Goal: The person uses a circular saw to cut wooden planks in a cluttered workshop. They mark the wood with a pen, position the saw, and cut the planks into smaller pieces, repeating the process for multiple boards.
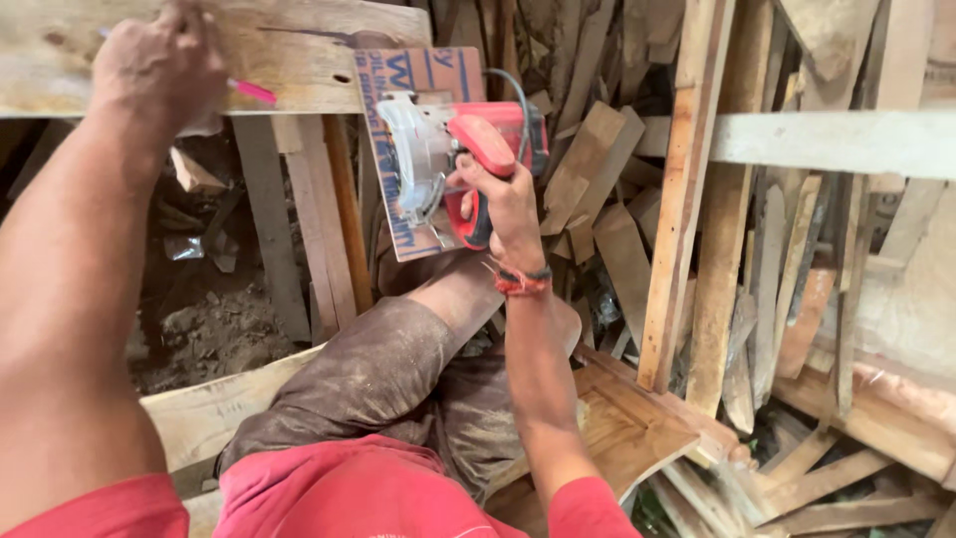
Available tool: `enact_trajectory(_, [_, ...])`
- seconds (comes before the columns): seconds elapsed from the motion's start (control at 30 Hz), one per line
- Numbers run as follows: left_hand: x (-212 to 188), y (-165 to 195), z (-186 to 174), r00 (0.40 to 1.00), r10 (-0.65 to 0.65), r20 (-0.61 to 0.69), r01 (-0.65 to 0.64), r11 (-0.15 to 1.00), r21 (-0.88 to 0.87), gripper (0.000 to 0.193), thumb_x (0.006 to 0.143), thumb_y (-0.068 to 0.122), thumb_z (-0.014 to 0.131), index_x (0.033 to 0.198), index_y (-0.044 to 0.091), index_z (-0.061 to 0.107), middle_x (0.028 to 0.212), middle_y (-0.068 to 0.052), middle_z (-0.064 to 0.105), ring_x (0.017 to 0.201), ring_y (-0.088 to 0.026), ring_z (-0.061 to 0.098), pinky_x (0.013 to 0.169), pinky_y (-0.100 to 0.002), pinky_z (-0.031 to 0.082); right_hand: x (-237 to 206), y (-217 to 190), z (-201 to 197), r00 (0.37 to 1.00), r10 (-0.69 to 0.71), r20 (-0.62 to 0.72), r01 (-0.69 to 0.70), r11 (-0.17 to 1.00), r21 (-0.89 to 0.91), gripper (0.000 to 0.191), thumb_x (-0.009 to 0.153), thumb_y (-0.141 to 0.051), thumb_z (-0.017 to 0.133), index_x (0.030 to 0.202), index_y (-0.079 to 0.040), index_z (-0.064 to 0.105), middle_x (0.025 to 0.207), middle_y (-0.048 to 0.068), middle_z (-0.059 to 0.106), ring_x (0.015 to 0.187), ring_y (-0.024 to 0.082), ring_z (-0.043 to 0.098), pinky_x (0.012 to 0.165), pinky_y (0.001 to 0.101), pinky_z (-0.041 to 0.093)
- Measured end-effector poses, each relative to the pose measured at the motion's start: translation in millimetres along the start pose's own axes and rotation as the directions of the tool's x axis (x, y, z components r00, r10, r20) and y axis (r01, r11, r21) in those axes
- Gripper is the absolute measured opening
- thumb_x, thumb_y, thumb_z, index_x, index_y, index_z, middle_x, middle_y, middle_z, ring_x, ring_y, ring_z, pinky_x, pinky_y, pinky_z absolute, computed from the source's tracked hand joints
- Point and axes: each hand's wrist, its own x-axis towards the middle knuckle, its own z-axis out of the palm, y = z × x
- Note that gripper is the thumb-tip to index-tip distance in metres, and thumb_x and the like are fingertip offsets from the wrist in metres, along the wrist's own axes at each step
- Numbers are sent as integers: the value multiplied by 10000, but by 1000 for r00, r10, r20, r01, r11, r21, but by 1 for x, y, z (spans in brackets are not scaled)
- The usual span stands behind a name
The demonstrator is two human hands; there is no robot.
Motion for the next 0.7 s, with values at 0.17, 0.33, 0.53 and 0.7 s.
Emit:
enact_trajectory(0.17, [-1, 2, 5, 991, 57, 117, -63, 997, 45, 490, 920, 463, 736, 1222, 76, 734, 1166, -86, 757, 971, -137, 737, 765, -301, 615, -12, 8, 14, 992, -26, -123, 14, 995, -94, 250, 891, -186, 777, 1003, 32, 729, 765, 101, 728, 485, 119, 557, 460, 267, 426])
enact_trajectory(0.33, [-6, 5, 4, 996, -44, 83, 52, 994, -91, 239, 931, 346, 779, 1003, 120, 804, 842, -24, 748, 633, -96, 715, 552, -260, 593, -14, 9, 20, 982, -64, -177, 32, 984, -177, 258, 912, -228, 780, 944, 23, 727, 653, 40, 631, 477, 111, 536, 445, 269, 416])
enact_trajectory(0.53, [-7, 6, -14, 976, -24, 216, 60, 985, -159, 268, 950, 368, 758, 931, 104, 801, 742, -21, 733, 562, -89, 699, 505, -263, 588, -13, 7, 27, 978, -74, -193, 39, 983, -178, 284, 917, -256, 775, 966, 19, 726, 637, 48, 618, 464, 115, 537, 443, 269, 422])
enact_trajectory(0.7, [-5, 3, -18, 976, -10, 219, 45, 987, -156, 272, 950, 373, 756, 936, 105, 800, 745, -20, 734, 566, -88, 698, 508, -262, 587, -10, 8, 32, 971, -136, -196, 98, 976, -196, 338, 913, -271, 761, 1078, 23, 742, 707, 89, 698, 463, 110, 549, 435, 255, 410])
